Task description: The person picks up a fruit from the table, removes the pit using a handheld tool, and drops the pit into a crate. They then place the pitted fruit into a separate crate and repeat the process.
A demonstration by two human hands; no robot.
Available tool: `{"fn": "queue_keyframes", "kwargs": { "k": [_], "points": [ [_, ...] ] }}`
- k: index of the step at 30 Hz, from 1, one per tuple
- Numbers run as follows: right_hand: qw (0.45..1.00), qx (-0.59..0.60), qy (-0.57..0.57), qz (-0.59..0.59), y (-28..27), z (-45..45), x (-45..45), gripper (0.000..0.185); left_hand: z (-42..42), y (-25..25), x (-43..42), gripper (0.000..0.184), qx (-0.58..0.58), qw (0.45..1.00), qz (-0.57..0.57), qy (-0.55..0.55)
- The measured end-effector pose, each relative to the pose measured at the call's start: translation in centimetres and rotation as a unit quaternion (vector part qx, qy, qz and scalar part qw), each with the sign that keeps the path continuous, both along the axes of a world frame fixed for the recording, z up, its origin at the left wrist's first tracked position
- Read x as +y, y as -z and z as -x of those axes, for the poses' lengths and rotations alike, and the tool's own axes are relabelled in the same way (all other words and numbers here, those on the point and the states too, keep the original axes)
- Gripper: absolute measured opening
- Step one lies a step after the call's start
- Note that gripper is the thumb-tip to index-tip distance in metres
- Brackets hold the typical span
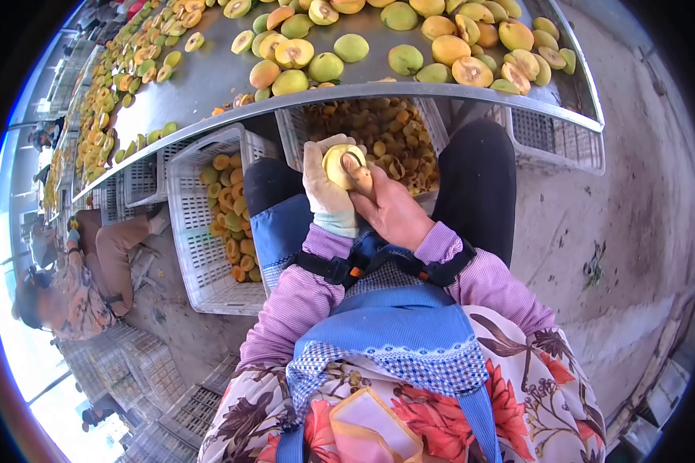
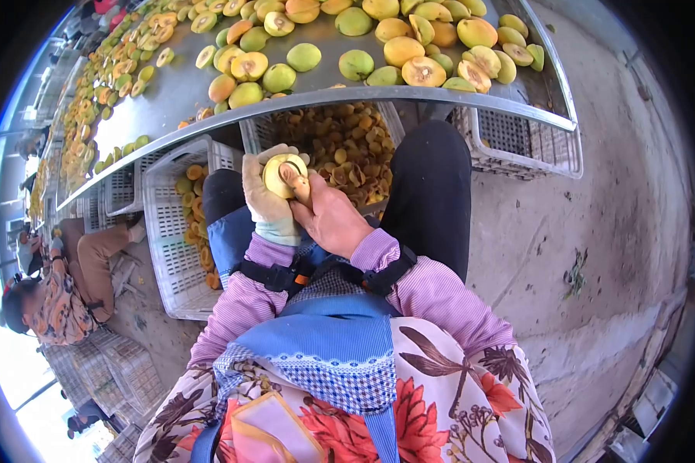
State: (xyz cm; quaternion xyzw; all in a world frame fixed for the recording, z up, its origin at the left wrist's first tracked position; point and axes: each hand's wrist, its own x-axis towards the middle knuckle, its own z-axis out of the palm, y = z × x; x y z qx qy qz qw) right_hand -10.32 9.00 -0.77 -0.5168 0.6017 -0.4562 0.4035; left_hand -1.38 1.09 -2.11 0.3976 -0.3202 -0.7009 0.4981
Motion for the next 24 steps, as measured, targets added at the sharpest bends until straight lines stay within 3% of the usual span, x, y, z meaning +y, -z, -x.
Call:
{"fn": "queue_keyframes", "kwargs": {
  "k": [5,8,12,15,18,19,23,24],
  "points": [
    [0.999,-0.032,-0.024,-0.012,0.0,0.3,-0.4,0.032,0.2,-0.8,-0.2,0.051,-0.087,0.995,0.051,-0.022],
    [0.998,-0.035,-0.042,-0.04,0.3,0.5,-0.4,0.03,0.1,-1.8,-0.1,0.052,-0.074,0.997,-0.005,-0.011],
    [0.997,0.003,-0.047,-0.068,0.1,0.5,-0.4,0.029,0.0,-1.8,-0.2,0.051,-0.1,0.995,0.007,-0.006],
    [0.999,-0.009,-0.03,-0.04,1.1,0.1,-0.1,0.027,0.1,-1.4,0.0,0.047,-0.14,0.987,0.075,-0.028],
    [0.999,-0.03,-0.018,-0.028,1.7,-0.1,0.1,0.026,0.3,-1.4,0.1,0.04,-0.285,0.924,0.252,-0.02],
    [0.999,-0.025,-0.015,-0.026,1.5,0.1,-0.1,0.025,0.6,-2.1,0.2,0.039,-0.176,0.977,0.118,-0.017],
    [0.999,-0.015,-0.014,-0.039,0.6,0.4,0.0,0.022,0.9,-3.7,-0.8,0.036,-0.039,0.995,-0.079,0.037],
    [0.999,-0.016,-0.014,-0.044,0.3,0.5,-0.2,0.022,0.8,-3.9,-1.1,0.037,-0.058,0.994,-0.062,0.065]
  ]
}}
